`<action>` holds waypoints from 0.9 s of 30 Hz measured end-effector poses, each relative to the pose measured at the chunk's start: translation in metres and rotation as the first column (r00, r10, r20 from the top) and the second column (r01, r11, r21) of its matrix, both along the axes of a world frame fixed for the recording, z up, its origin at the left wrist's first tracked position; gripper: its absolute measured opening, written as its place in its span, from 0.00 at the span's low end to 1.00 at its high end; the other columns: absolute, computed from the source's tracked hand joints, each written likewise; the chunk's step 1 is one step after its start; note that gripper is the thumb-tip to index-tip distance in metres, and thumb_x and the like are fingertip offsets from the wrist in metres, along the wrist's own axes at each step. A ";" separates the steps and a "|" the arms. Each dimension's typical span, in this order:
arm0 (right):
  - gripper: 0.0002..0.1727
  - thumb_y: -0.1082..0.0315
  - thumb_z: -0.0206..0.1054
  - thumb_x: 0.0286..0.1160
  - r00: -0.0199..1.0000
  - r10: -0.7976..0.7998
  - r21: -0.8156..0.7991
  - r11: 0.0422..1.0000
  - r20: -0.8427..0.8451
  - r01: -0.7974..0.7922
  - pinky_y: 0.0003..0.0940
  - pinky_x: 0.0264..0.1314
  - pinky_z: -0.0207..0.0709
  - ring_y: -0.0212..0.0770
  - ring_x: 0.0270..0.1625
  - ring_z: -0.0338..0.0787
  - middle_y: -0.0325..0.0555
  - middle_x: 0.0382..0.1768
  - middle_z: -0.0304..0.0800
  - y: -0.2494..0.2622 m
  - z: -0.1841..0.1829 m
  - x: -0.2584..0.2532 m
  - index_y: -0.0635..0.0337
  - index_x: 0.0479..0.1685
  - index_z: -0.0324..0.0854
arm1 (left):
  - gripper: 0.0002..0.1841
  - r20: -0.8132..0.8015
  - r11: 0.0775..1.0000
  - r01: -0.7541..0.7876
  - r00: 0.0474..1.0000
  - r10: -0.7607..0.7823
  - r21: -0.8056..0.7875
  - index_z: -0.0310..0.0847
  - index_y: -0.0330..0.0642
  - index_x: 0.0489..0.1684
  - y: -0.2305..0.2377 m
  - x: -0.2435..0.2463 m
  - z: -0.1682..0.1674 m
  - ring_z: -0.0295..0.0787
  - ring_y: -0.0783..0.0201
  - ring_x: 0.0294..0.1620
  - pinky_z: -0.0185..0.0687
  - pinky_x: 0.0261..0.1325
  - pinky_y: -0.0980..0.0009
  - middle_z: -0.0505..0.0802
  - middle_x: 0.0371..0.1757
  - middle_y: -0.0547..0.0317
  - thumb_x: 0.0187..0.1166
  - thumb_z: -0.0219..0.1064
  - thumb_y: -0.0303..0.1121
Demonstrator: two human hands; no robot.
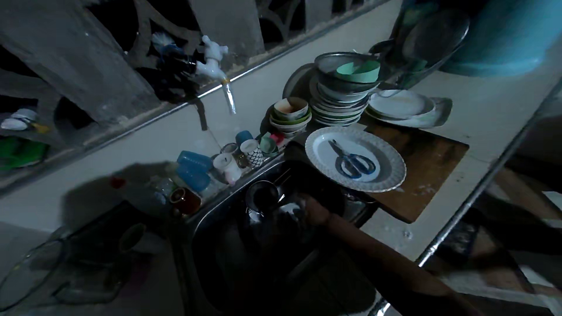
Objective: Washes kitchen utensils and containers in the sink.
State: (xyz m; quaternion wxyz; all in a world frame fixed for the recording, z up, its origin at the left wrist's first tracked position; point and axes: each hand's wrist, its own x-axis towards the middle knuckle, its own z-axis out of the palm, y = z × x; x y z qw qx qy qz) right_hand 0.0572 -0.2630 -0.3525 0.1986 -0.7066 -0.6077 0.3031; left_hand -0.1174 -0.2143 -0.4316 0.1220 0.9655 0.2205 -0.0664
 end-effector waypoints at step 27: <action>0.23 0.66 0.54 0.88 0.961 -0.208 0.003 0.978 0.184 0.211 0.59 0.84 0.62 0.66 0.82 0.72 0.70 0.80 0.70 0.011 -0.001 -0.009 0.71 0.75 0.76 | 0.28 -0.241 0.761 -0.352 0.935 0.260 -0.545 0.63 0.45 0.89 0.013 -0.023 0.038 0.73 0.47 0.83 0.65 0.85 0.48 0.76 0.84 0.42 0.94 0.47 0.48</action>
